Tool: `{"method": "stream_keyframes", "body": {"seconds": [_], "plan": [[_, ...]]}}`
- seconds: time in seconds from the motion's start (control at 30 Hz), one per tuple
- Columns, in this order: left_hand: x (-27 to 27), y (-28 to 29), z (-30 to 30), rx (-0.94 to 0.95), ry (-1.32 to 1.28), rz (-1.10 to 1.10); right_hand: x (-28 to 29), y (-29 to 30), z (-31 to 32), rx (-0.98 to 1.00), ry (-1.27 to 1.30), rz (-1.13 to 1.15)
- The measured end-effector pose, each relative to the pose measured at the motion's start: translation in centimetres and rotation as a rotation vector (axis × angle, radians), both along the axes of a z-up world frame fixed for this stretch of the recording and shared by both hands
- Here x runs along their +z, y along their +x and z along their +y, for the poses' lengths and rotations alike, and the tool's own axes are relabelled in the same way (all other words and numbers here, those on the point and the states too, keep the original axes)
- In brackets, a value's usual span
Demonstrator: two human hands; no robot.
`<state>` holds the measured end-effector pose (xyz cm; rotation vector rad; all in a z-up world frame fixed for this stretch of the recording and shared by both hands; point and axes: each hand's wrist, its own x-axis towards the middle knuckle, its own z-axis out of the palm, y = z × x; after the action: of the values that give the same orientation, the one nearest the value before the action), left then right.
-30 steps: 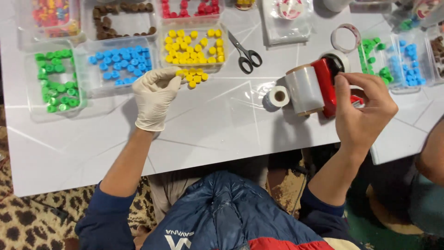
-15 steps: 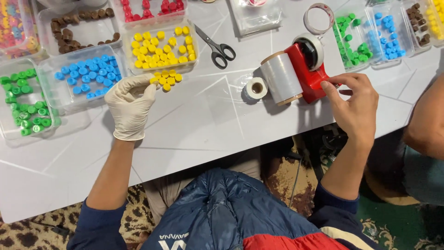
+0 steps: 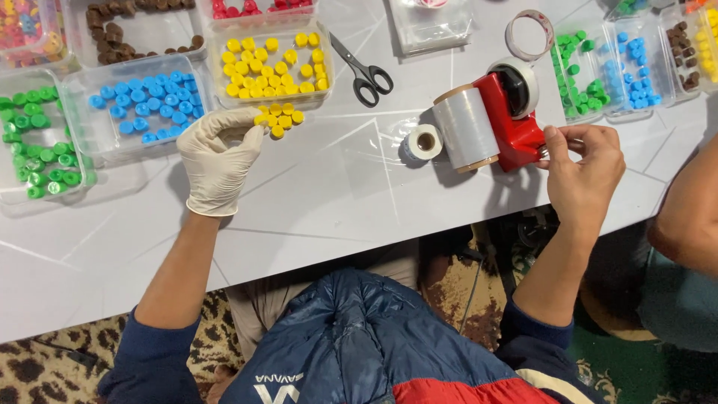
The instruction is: The person is wrapping small yellow pastry decorations with tape, using scissors to cut the tape.
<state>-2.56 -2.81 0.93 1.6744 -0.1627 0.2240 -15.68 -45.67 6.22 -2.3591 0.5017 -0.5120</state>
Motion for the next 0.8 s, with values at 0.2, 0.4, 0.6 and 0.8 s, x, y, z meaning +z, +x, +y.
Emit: {"method": "stream_keyframes", "body": {"seconds": [0.2, 0.4, 0.6, 0.8], "plan": [[0.1, 0.1, 0.0, -0.021, 0.016, 0.032, -0.2, -0.8, 0.0, -0.042, 0.123, -0.069], [-0.3, 0.1, 0.0, -0.010, 0.026, 0.011, -0.3, -1.7, -0.6, -0.129, 0.424, -0.066], [-0.1, 0.1, -0.2, -0.008, -0.004, 0.024, -1.6, -2.1, -1.6, -0.188, 0.579, -0.064], [-0.3, 0.2, -0.1, -0.012, -0.038, 0.065, -1.9, -1.9, -1.2, -0.256, 0.651, -0.064]]}}
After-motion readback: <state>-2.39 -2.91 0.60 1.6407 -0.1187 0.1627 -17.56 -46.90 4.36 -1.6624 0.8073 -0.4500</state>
